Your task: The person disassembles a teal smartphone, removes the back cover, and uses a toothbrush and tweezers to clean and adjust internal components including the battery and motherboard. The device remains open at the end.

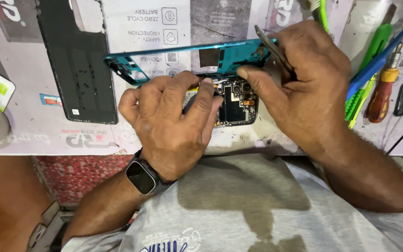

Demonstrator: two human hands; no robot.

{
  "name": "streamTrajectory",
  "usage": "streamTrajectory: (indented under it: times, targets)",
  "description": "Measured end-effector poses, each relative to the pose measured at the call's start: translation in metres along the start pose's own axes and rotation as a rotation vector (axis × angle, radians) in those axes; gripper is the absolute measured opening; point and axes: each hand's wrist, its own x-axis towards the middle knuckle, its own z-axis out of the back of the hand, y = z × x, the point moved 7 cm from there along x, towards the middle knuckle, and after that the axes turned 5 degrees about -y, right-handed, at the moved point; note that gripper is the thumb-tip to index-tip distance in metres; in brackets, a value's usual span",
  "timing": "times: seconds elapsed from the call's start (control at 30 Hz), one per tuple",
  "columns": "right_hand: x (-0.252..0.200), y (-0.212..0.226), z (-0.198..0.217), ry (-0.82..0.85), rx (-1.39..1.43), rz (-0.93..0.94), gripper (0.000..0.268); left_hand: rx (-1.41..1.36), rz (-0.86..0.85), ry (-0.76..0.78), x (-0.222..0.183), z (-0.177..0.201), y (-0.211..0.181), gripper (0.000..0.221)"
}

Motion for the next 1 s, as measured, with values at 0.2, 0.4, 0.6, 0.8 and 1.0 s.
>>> streamTrajectory:
  times: [0.2,0.4,0.6,0.8,1.0]
  targets:
    - [-0.003,-0.008,-0.001,-0.001,0.004,-0.04,0.023,0.004,0.003,-0.035,0.001,0.001,0.001,0.029]
    - [-0.005,-0.011,-0.002,0.016,0.081,-0.113,0.02,0.039,-0.045,-0.089,-0.004,0.004,-0.003,0.025]
    - [-0.007,-0.013,-0.001,0.01,0.069,-0.092,0.02,0.037,-0.009,-0.124,-0.018,-0.01,0.004,0.024]
    - [-0.008,-0.014,-0.001,0.001,0.067,-0.09,0.021,0.096,-0.019,-0.139,-0.031,-0.017,0.006,0.022]
    - [-0.007,-0.012,0.001,0.017,0.093,-0.059,0.019,0.134,-0.057,-0.129,-0.037,-0.023,0.008,0.023]
